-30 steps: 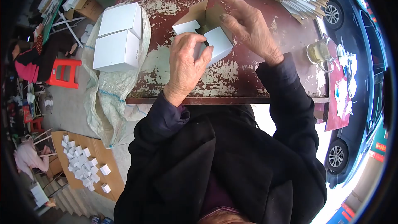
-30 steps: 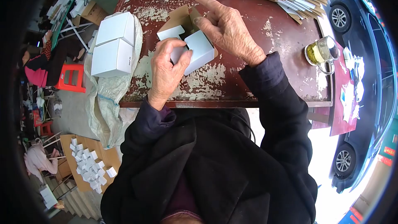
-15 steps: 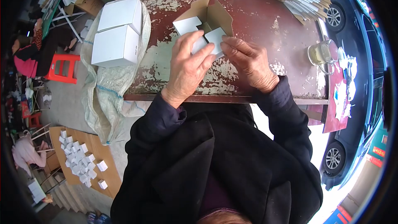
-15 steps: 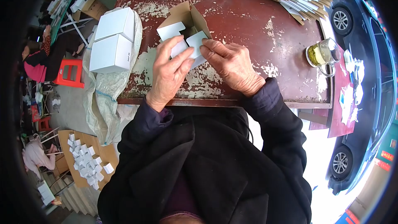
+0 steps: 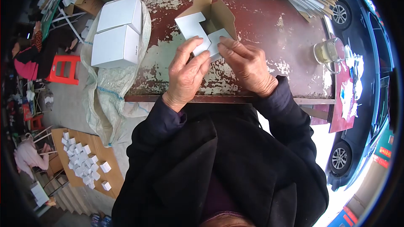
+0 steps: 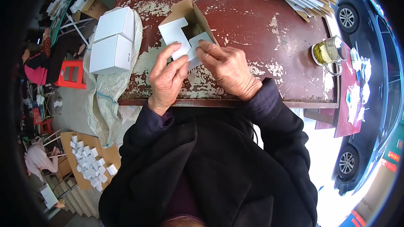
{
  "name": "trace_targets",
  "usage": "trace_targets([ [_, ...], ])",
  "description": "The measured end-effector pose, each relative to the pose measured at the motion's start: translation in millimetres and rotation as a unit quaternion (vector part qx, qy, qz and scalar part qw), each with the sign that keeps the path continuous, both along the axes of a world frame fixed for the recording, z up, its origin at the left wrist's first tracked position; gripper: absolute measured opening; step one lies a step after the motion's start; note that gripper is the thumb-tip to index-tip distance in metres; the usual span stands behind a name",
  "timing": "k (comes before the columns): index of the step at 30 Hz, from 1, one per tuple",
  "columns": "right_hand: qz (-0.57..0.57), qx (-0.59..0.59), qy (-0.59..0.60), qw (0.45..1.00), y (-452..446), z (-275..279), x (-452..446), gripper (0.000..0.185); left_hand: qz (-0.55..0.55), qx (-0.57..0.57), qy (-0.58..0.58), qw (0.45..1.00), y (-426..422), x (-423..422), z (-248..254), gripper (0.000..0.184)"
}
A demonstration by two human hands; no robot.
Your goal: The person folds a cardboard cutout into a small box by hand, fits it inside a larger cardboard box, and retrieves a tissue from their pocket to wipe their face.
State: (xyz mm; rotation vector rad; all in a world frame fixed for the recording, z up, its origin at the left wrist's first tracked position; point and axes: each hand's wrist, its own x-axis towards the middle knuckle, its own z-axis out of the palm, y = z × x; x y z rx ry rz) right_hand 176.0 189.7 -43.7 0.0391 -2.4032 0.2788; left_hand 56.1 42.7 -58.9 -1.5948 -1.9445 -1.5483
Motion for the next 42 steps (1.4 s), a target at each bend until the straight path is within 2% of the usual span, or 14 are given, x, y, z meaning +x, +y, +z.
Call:
trace_targets([
  [8,-0.019,0.025,-0.048,0.998,7.0,9.3,6.6,0.031,0.018,-0.002,0.058,0.998,-0.9,-2.2,1.4,0.029],
  [12,-0.001,-0.008,-0.074,0.997,-10.7,16.8,0.5,0.033,0.019,0.005,0.055,0.998,3.1,-1.0,1.9,0.029],
  [17,-0.010,0.030,-0.036,0.999,10.0,6.8,6.3,0.031,0.019,0.006,0.052,0.998,-1.5,-3.2,1.0,0.029],
  [28,-0.003,-0.006,-0.060,0.998,-6.1,15.1,0.7,0.031,0.025,0.001,0.049,0.998,9.4,2.1,2.8,0.027],
  [33,-0.010,0.006,-0.071,0.997,5.2,15.5,6.6,0.032,0.037,-0.006,0.055,0.998,6.0,0.4,2.1,0.026],
  [37,-0.014,0.058,-0.064,0.996,17.0,10.3,9.6,0.031,0.040,-0.010,0.064,0.997,3.5,-2.2,1.8,0.026],
  [42,-0.032,0.056,-0.062,0.996,8.3,9.1,6.4,0.033,0.032,-0.011,0.065,0.997,11.2,-1.6,3.7,0.027],
])
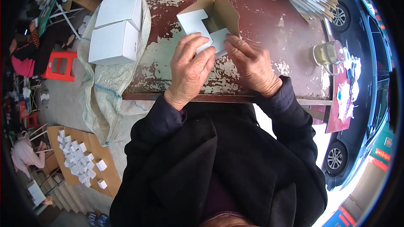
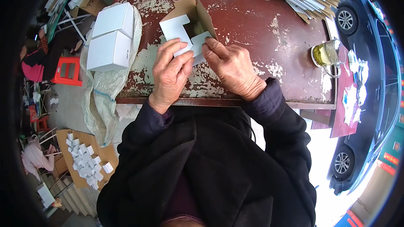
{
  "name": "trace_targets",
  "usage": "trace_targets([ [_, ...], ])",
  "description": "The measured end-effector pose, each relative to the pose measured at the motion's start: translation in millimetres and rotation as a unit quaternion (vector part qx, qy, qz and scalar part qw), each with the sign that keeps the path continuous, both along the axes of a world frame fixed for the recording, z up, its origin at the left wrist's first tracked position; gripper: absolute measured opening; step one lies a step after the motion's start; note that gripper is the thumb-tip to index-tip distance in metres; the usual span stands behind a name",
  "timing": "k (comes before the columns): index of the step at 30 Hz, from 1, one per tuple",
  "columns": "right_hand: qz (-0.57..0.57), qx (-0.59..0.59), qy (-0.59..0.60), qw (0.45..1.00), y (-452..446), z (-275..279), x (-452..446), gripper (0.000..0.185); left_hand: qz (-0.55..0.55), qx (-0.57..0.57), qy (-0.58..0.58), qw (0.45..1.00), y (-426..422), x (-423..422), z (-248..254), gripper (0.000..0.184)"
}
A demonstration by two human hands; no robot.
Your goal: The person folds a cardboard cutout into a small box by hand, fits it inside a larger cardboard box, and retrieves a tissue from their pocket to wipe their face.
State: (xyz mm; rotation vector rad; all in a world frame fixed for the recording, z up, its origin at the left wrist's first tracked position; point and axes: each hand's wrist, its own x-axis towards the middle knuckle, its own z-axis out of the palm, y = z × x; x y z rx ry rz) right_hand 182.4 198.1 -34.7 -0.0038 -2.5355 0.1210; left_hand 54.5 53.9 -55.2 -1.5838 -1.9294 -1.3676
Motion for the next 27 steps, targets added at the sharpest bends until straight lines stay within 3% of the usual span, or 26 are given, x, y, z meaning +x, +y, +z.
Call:
trace_targets([
  [15,-0.044,-0.061,0.051,0.996,-24.1,-16.1,-5.6,0.039,0.003,0.017,0.000,1.000,6.8,1.9,-4.6,0.026],
  [27,-0.017,-0.079,0.029,0.996,-8.5,-12.6,1.6,0.041,0.018,0.021,0.000,1.000,9.2,4.6,-1.7,0.022],
])
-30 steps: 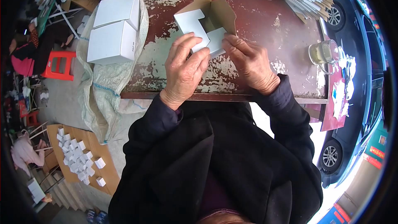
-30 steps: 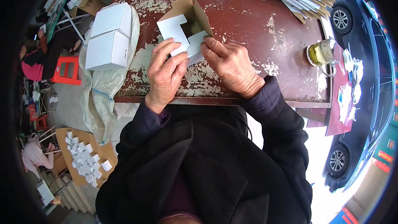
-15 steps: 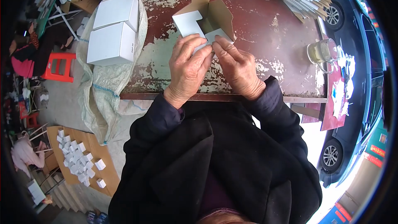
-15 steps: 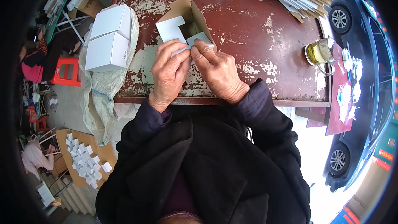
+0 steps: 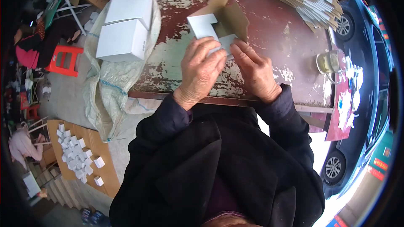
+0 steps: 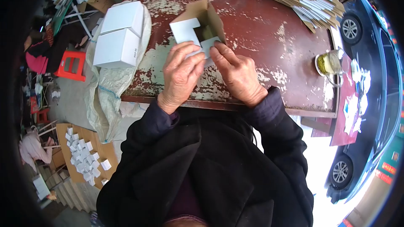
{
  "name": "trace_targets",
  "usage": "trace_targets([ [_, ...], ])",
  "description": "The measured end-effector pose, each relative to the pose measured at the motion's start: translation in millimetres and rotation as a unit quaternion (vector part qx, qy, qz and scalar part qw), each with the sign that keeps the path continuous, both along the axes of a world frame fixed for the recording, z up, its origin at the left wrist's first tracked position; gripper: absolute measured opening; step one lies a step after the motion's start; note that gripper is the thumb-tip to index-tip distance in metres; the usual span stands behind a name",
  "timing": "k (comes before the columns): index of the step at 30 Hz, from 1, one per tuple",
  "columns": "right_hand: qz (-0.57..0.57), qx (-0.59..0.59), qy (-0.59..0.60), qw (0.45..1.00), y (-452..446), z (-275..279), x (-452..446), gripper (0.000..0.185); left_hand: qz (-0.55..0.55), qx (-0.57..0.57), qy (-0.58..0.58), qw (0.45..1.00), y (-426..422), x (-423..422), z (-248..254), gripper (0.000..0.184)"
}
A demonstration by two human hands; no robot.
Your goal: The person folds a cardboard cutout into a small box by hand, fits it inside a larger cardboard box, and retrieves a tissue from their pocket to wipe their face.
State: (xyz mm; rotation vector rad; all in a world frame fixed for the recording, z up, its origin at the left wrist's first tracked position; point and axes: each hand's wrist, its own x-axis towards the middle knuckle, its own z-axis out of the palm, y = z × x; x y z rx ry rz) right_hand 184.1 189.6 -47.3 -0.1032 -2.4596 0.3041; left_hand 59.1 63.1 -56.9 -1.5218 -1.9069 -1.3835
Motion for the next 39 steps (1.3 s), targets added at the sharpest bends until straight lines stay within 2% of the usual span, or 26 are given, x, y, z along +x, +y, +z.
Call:
trace_targets([
  [4,0.038,-0.023,0.003,0.999,-5.1,1.4,-7.7,0.040,0.017,0.019,0.009,1.000,-1.4,-2.9,1.6,0.020],
  [9,0.023,-0.038,-0.027,0.999,-6.0,8.4,-6.2,0.039,-0.015,-0.013,0.000,1.000,-5.8,-4.9,5.3,0.024],
  [13,0.045,-0.037,-0.038,0.998,-2.7,11.8,-6.5,0.037,0.024,-0.013,-0.012,1.000,-9.2,-19.8,15.9,0.039],
  [15,0.048,-0.033,-0.038,0.998,-1.7,10.8,-5.2,0.036,0.035,-0.001,-0.062,0.997,-7.8,-37.8,30.6,0.051],
  [19,0.054,-0.017,-0.035,0.998,2.6,9.0,-6.8,0.032,0.029,0.009,-0.043,0.999,10.7,-76.2,40.2,0.045],
  [21,0.062,-0.020,-0.025,0.998,2.5,9.1,-9.0,0.029,-0.043,-0.063,-0.157,0.985,22.3,-89.1,39.6,0.041],
  [23,0.071,-0.024,-0.017,0.997,3.2,10.7,-10.1,0.027,-0.114,-0.136,-0.266,0.948,29.4,-95.3,38.2,0.036],
  [29,0.064,-0.034,0.010,0.997,5.1,13.3,-10.1,0.029,-0.070,-0.184,-0.181,0.964,20.3,-87.2,44.5,0.034],
  [34,0.069,-0.103,0.010,0.992,11.2,23.8,-13.4,0.029,-0.017,-0.127,-0.073,0.989,-4.9,-78.7,28.1,0.039],
  [39,0.066,-0.186,-0.092,0.976,24.1,28.5,-15.2,0.027,0.007,-0.100,-0.044,0.994,-24.9,-55.7,25.3,0.045],
])
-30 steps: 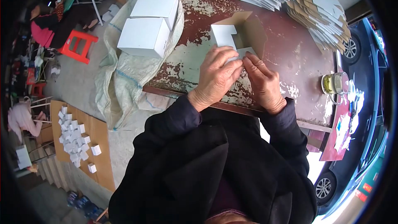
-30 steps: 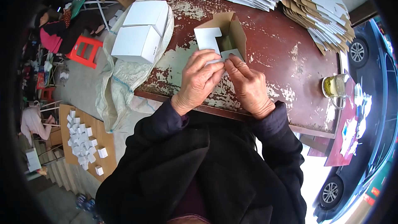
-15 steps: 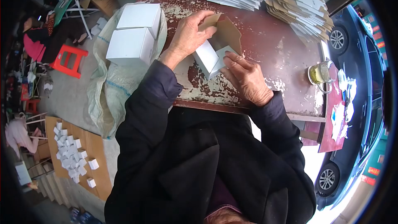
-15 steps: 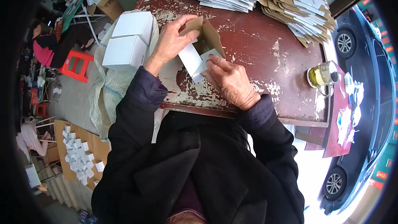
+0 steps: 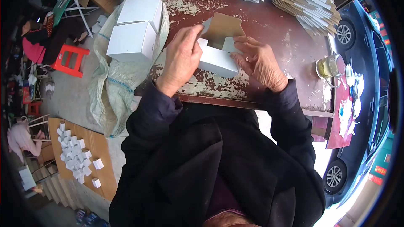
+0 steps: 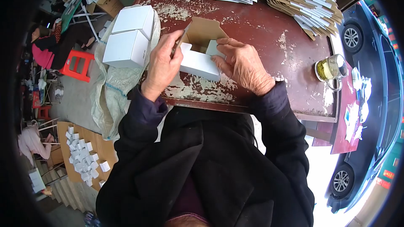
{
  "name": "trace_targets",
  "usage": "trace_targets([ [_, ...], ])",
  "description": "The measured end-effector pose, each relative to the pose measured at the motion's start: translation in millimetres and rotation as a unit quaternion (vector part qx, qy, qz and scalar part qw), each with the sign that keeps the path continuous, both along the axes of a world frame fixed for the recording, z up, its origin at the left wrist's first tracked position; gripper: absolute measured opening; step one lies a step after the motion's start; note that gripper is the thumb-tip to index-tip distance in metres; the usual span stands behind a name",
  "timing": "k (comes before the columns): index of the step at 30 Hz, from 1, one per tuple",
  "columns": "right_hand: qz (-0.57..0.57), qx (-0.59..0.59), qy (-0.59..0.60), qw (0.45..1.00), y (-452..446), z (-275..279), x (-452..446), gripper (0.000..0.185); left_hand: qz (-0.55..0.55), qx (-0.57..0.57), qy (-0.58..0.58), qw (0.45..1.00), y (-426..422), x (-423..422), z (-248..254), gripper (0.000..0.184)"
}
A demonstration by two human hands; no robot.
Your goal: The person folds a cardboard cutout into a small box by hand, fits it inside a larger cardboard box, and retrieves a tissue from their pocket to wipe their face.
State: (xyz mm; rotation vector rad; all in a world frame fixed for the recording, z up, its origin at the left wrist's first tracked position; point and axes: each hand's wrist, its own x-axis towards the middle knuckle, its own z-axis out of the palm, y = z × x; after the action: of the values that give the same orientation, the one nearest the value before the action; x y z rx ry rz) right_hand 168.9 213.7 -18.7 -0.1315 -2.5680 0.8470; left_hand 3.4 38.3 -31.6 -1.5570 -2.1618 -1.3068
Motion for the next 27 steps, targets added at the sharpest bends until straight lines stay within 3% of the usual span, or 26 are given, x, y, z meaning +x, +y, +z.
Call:
trace_targets([
  [4,0.032,0.119,0.031,0.992,10.8,4.0,-7.3,0.029,0.054,-0.036,0.036,0.997,-6.2,31.7,2.7,0.045],
  [9,-0.025,0.159,-0.050,0.986,3.2,19.5,-12.6,0.037,0.069,-0.022,0.027,0.997,-8.0,55.1,-0.5,0.050],
  [15,-0.027,0.217,-0.040,0.975,0.6,19.1,-16.7,0.042,0.041,-0.027,0.018,0.999,-7.9,55.1,-0.8,0.045],
  [20,-0.034,0.263,-0.036,0.964,1.5,17.6,-17.9,0.047,-0.050,-0.039,-0.030,0.998,-15.4,41.4,-2.8,0.054],
  [27,-0.015,0.246,-0.040,0.968,10.4,16.7,-21.3,0.045,-0.185,-0.075,0.034,0.979,-17.4,-7.7,-5.9,0.067],
])
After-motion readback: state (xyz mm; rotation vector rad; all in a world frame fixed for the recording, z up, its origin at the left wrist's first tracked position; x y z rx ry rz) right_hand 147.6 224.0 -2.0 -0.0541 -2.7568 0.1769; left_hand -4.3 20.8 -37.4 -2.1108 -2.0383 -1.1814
